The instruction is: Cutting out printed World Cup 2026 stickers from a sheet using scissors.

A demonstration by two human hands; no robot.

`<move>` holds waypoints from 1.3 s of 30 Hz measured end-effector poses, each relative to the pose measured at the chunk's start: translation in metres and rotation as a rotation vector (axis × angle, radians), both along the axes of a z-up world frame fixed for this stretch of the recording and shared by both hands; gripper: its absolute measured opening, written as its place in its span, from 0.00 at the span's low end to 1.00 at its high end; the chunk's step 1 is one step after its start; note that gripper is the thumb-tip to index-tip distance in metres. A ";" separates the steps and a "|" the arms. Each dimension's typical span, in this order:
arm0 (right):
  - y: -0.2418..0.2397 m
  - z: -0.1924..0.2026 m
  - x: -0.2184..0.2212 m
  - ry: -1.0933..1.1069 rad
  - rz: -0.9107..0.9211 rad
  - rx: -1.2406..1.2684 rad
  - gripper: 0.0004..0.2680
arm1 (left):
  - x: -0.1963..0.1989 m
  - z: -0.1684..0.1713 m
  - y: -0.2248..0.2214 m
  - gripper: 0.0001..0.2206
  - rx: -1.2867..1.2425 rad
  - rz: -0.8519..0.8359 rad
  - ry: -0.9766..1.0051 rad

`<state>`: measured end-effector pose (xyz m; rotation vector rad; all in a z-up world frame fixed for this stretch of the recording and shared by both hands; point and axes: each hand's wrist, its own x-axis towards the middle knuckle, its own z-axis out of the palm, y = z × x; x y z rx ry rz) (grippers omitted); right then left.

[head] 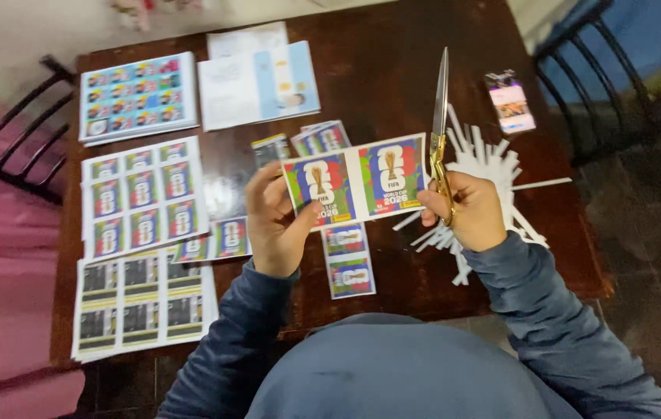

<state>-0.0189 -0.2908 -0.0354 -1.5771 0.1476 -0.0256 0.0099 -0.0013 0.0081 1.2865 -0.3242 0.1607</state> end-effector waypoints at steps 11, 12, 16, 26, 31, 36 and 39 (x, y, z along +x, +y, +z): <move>0.052 0.011 -0.017 -0.074 0.248 -0.198 0.05 | -0.003 0.007 0.078 0.24 0.488 0.143 -0.080; 0.051 0.013 -0.026 -0.096 0.350 -0.317 0.07 | 0.000 0.010 0.083 0.24 0.485 0.185 -0.094; 0.059 0.005 -0.051 -0.091 0.521 -0.428 0.11 | 0.002 0.018 0.096 0.25 0.468 0.289 -0.098; 0.101 0.038 -0.049 0.008 0.686 -0.036 0.26 | -0.011 0.039 0.079 0.28 0.503 0.132 -0.251; 0.104 0.041 -0.055 -0.049 0.695 -0.006 0.27 | -0.016 0.045 0.076 0.27 0.528 0.114 -0.239; 0.102 0.047 -0.057 -0.072 0.684 -0.055 0.26 | -0.020 0.045 0.071 0.28 0.539 0.125 -0.238; 0.101 0.049 -0.056 -0.072 0.674 -0.082 0.26 | -0.020 0.046 0.068 0.28 0.558 0.128 -0.254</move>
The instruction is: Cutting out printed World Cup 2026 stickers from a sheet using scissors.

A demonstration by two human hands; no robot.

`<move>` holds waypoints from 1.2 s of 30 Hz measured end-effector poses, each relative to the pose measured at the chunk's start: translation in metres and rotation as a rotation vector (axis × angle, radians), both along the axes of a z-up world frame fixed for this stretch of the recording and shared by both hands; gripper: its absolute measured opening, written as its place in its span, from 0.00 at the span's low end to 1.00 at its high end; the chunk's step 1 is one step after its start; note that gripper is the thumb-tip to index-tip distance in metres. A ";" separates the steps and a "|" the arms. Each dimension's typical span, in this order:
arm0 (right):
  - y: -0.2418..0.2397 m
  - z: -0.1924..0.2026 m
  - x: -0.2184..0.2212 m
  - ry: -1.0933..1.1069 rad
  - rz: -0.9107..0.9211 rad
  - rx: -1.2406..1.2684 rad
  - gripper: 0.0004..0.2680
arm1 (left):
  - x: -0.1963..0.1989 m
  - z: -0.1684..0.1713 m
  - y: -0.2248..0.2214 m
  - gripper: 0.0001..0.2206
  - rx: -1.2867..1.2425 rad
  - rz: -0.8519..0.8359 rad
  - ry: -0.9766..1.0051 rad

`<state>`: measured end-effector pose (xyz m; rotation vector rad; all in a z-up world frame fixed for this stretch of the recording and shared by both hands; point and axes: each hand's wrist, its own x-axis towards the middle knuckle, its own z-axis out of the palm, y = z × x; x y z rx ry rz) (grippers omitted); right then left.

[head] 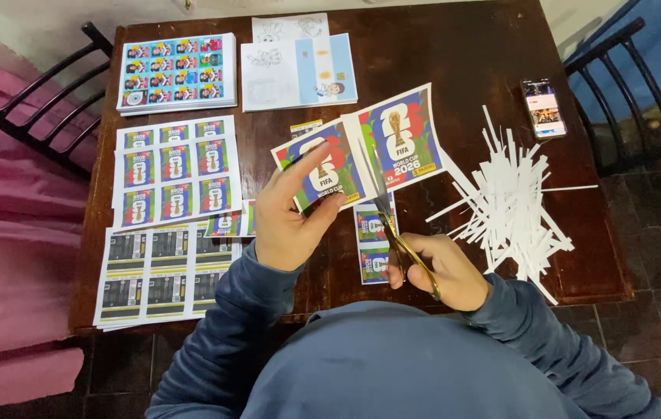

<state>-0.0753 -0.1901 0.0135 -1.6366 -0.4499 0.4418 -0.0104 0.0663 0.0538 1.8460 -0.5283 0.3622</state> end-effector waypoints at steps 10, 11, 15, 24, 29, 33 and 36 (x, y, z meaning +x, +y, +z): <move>-0.006 -0.003 0.000 -0.005 -0.014 0.022 0.25 | 0.000 0.000 -0.008 0.27 -0.027 -0.026 -0.009; -0.006 -0.003 0.000 0.004 -0.015 0.034 0.25 | 0.000 0.002 -0.008 0.27 -0.021 -0.028 -0.009; -0.008 -0.009 -0.004 -0.006 -0.048 -0.003 0.25 | -0.001 0.005 -0.009 0.27 -0.014 -0.038 -0.024; -0.004 -0.018 -0.009 -0.030 -0.170 -0.094 0.17 | -0.002 0.004 -0.009 0.27 -0.011 -0.021 -0.019; -0.002 -0.027 -0.013 0.041 -0.206 -0.051 0.11 | -0.001 0.000 -0.007 0.27 -0.012 -0.020 -0.006; 0.000 -0.029 -0.016 0.100 -0.239 0.019 0.09 | -0.001 -0.002 -0.007 0.26 -0.010 -0.023 -0.003; 0.002 -0.028 -0.016 0.095 -0.250 0.009 0.08 | 0.000 -0.004 -0.007 0.27 -0.030 -0.023 0.011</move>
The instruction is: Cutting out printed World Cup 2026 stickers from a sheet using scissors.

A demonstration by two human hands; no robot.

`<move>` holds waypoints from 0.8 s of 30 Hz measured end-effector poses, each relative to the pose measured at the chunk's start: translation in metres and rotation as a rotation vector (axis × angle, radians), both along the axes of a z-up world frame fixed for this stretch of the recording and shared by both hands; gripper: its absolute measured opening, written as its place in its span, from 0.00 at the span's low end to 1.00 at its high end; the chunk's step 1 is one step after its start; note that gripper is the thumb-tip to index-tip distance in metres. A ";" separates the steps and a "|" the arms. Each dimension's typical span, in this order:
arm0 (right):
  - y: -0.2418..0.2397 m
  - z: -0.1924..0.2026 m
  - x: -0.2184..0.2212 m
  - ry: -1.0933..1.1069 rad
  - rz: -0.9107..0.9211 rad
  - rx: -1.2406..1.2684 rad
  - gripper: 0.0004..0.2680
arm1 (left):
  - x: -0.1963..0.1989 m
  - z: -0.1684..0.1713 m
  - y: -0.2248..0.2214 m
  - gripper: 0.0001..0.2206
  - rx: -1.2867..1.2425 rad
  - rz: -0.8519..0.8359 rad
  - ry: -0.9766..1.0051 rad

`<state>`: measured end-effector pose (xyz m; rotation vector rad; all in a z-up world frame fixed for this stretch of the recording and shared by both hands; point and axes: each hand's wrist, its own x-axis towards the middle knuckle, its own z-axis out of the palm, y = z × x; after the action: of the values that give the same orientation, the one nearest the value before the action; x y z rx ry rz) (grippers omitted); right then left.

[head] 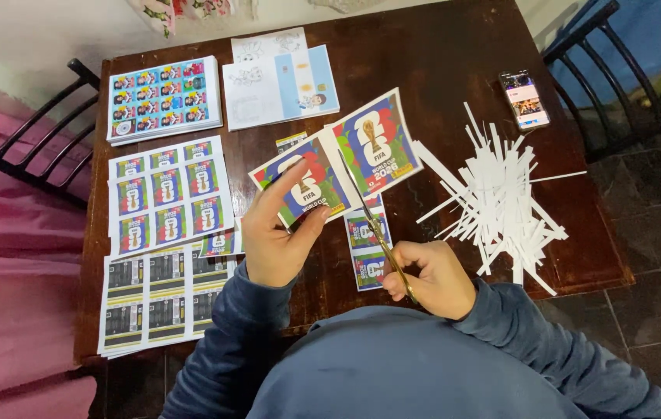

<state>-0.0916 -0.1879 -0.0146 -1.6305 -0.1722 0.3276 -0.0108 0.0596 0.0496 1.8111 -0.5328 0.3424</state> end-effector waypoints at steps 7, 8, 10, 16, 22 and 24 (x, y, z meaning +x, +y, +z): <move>0.002 -0.002 0.000 0.028 -0.032 0.031 0.09 | 0.001 0.003 0.001 0.27 0.059 0.033 -0.015; 0.003 -0.002 -0.001 0.027 -0.043 0.024 0.10 | 0.001 0.002 0.001 0.27 0.044 0.024 -0.004; 0.003 -0.001 -0.001 0.025 -0.053 0.017 0.10 | 0.002 0.003 0.001 0.28 0.030 0.015 0.005; 0.004 0.002 0.001 0.019 -0.071 -0.018 0.09 | 0.005 -0.001 0.002 0.28 -0.002 -0.011 0.022; 0.002 -0.002 0.004 0.043 -0.056 -0.027 0.07 | 0.007 -0.002 0.004 0.28 -0.012 -0.023 0.037; -0.001 -0.005 0.006 0.029 -0.013 0.037 0.09 | 0.008 -0.002 0.004 0.28 -0.038 -0.039 0.073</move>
<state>-0.0857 -0.1885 -0.0191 -1.5892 -0.1447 0.3359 -0.0026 0.0637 0.0474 1.7667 -0.5070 0.2573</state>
